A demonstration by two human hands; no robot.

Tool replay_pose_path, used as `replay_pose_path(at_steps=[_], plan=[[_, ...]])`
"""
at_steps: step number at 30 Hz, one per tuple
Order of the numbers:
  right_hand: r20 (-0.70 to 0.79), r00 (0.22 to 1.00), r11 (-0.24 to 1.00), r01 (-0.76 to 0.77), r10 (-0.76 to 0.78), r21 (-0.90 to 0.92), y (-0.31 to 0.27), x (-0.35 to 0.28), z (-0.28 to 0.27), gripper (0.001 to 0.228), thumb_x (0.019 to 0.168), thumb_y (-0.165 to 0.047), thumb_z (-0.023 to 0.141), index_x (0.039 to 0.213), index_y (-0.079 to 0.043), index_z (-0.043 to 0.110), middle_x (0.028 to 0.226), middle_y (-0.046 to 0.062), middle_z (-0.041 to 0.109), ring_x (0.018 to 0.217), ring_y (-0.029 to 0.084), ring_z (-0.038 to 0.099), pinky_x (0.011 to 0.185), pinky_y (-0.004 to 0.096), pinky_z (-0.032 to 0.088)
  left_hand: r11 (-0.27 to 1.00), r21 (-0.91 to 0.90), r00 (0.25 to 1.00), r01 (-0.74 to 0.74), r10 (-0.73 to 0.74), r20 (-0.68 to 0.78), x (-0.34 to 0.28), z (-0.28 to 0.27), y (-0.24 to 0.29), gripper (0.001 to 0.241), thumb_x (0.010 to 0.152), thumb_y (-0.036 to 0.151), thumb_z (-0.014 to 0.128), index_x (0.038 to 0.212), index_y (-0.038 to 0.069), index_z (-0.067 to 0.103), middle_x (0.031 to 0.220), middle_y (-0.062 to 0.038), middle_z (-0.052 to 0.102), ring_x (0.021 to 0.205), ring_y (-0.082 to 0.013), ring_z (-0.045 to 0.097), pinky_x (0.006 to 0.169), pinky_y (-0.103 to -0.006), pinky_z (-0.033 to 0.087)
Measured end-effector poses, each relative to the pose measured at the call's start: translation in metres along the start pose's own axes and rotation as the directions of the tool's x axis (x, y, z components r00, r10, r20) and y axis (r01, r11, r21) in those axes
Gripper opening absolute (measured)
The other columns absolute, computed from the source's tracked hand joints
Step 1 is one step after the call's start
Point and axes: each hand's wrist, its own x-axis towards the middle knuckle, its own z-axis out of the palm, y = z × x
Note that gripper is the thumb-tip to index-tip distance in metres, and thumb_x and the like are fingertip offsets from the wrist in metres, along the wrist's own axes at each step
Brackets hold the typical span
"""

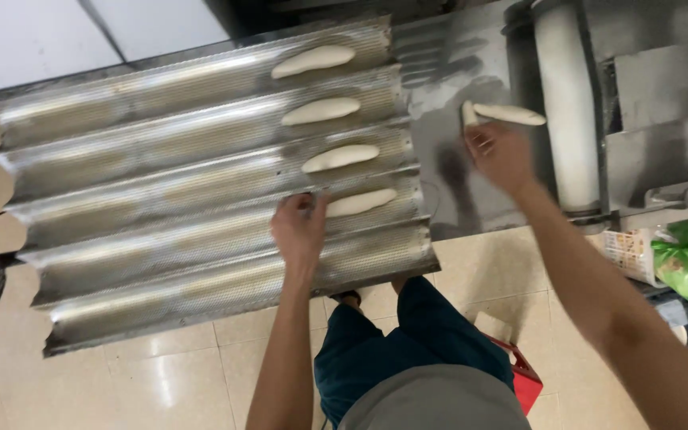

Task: Feeding dough balls into a shaping machine and arranging the resulting loaves on a baking tray.

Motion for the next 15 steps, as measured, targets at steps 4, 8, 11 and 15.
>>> replay_pose_path(at_steps=[4, 8, 11, 15], plan=[[-0.103, 0.98, 0.695, -0.192, 0.168, -0.693, 0.141, 0.032, -0.016, 0.047, 0.095, -0.023, 0.071, 0.141, -0.015, 0.067, 0.129, 0.013, 0.067, 0.113, 0.036, 0.067, 0.085, 0.047, 0.061, 0.997, -0.082, 0.999, -0.002, -0.002, -0.049, 0.001, 0.011, 0.015, 0.028, 0.092, 0.035, 0.077, 0.098, 0.008, 0.08, 0.088, -0.015, 0.074, 0.077, -0.0367, 0.075, 0.066, -0.0435, 0.061], [0.072, 0.954, 0.496, -0.086, 0.292, -0.864, 0.197, 0.055, -0.01, 0.053, 0.087, -0.027, 0.07, 0.139, -0.016, 0.067, 0.132, 0.011, 0.065, 0.117, 0.032, 0.065, 0.088, 0.042, 0.06, 0.974, -0.223, 0.989, 0.031, 0.002, 0.146, 0.002, 0.042, 0.045, 0.026, 0.102, 0.022, 0.065, 0.116, 0.002, 0.076, 0.099, -0.02, 0.075, 0.092, -0.0408, 0.074, 0.074, -0.0484, 0.064], [0.061, 0.973, 0.637, -0.097, 0.222, -0.765, 0.156, 0.046, -0.027, 0.049, 0.083, -0.04, 0.072, 0.126, -0.016, 0.077, 0.122, 0.012, 0.072, 0.11, 0.035, 0.07, 0.088, 0.045, 0.058, 0.925, -0.355, 0.958, 0.134, -0.03, 0.284, -0.003, 0.068, 0.068, 0.027, 0.101, 0.018, 0.064, 0.122, 0.003, 0.074, 0.103, -0.02, 0.075, 0.096, -0.0376, 0.074, 0.078, -0.0471, 0.067], [0.012, 0.99, 0.92, -0.127, 0.142, -0.372, 0.054, 0.01, -0.056, 0.043, 0.087, -0.029, 0.077, 0.121, -0.003, 0.073, 0.109, 0.021, 0.068, 0.099, 0.043, 0.069, 0.084, 0.051, 0.056, 0.842, -0.503, 0.889, 0.193, 0.067, 0.453, -0.014, 0.092, 0.089, 0.041, 0.105, 0.036, 0.064, 0.125, 0.001, 0.07, 0.098, -0.018, 0.074, 0.082, -0.0269, 0.077, 0.07, -0.0428, 0.068]])
